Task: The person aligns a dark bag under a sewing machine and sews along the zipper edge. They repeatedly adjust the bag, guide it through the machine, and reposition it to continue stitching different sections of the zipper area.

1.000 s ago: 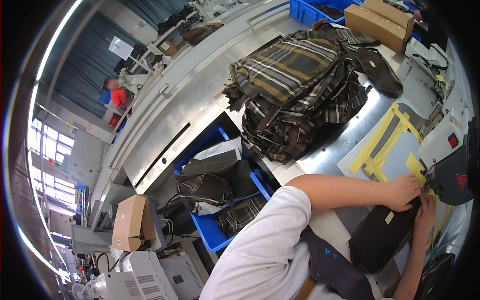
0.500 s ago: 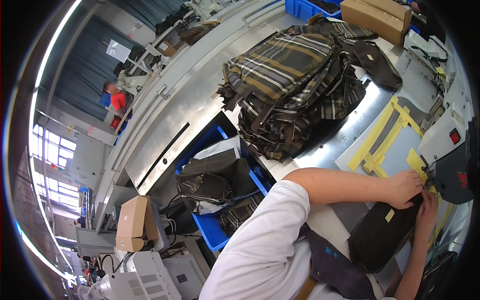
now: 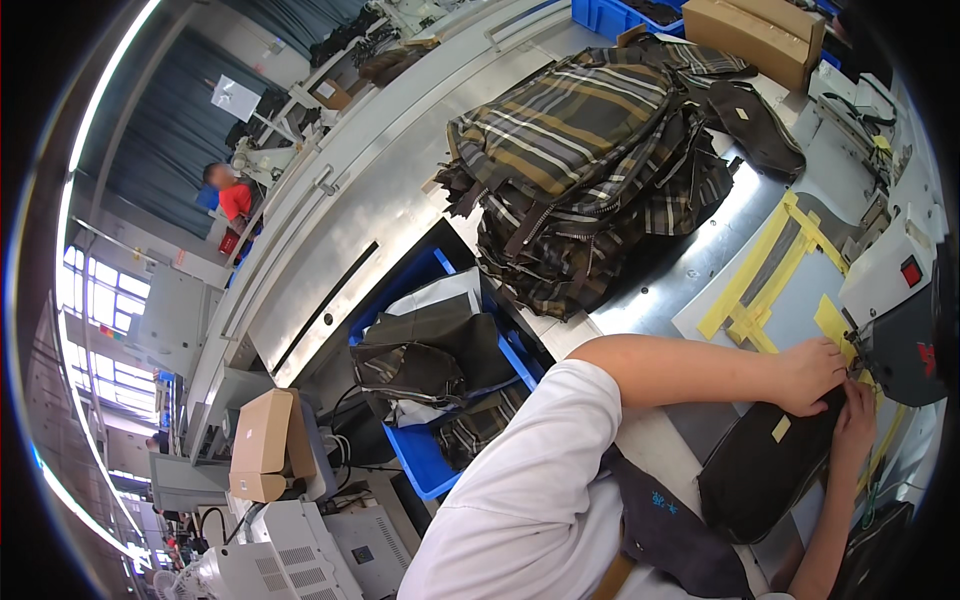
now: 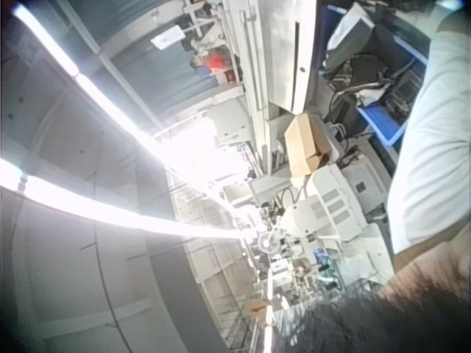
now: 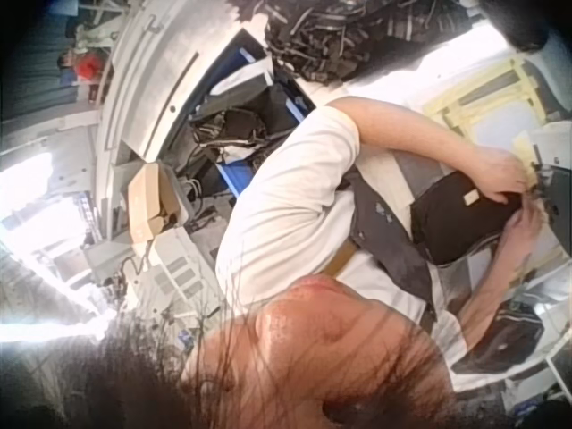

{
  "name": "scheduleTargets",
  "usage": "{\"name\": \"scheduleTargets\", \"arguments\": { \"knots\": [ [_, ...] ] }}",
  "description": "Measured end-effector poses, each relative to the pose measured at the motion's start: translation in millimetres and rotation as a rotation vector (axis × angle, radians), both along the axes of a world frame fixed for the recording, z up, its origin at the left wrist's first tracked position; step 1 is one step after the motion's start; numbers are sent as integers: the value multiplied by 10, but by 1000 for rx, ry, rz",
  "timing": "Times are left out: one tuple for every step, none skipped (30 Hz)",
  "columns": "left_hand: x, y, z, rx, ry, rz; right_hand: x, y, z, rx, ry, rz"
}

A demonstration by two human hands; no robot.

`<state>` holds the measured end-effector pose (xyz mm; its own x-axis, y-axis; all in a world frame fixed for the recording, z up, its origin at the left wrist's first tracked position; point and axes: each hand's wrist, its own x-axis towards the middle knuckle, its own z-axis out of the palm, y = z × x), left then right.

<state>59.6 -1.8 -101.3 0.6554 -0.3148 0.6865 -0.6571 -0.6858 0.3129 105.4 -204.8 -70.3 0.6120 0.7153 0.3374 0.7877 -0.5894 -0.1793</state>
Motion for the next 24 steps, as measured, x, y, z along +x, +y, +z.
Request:
{"name": "scheduleTargets", "arguments": {
  "knots": [
    [0, 1, -1, -1, -3, 1, 3, 0, -2, 2, -1, 3],
    [0, 0, -2, -1, -6, 1, 5, 0, -3, 4, -1, 5],
    [2, 0, -3, -1, -4, -1, 4, 0, -1, 6, 0, 9],
    [7, -1, -2, 0, -1, -2, 3, 0, 2, 9, 1, 13],
    [8, -2, 9, -1, 2, -5, 3, -3, 5, 11, 3, 16],
    [6, -3, 20, 2, 14, -11, 3, -7, 5, 14, -4, 20],
    [0, -3, 32, 6, 26, -17, 4, -13, 4, 17, -11, 23],
    [-7, -1, 47, 8, 39, -24, 4, -19, 4, 20, -18, 26],
    [-1, 2, 48, 21, 50, -29, 5, -23, -3, 23, -6, 16],
    [10, 7, 46, 33, 61, -34, 6, -21, -18, 25, 7, 6],
    [14, 2, 52, 42, 72, -45, -5, -30, -19, 25, 19, -10],
    [16, 17, 53, 41, 71, -44, -15, -22, -9, 27, 18, 0],
    [10, 51, 49, 40, 69, -43, -29, 12, 13, 29, 17, 10],
    [7, 69, 62, 39, 66, -47, -40, 34, 44, 31, 14, 15],
    [-6, 74, 70, 36, 73, -47, -53, 39, 57, 27, 14, 11],
    [-28, 80, 80, 34, 80, -49, -72, 43, 64, 22, 15, 6],
    [-36, 85, 96, 32, 85, -47, -78, 51, 79, 18, 14, 3],
    [-47, 87, 113, 32, 84, -48, -103, 65, 96, 17, 14, -23],
    [-48, 92, 133, 30, 89, -61, -117, 68, 113, 24, 11, -27],
    [-46, 103, 154, 30, 98, -70, -117, 71, 125, 33, 11, -28],
    [-54, 84, 197, 21, 111, -92, -133, 52, 136, 34, 16, -40],
    [-58, 132, 242, 48, 149, -96, -141, 123, 179, 39, 16, -31],
    [-103, 168, 253, 41, 131, -66, -155, 180, 189, 58, 53, -20],
    [-79, 153, 253, 7, 143, -87, -152, 192, 229, 35, -20, -7]
  ]
}}
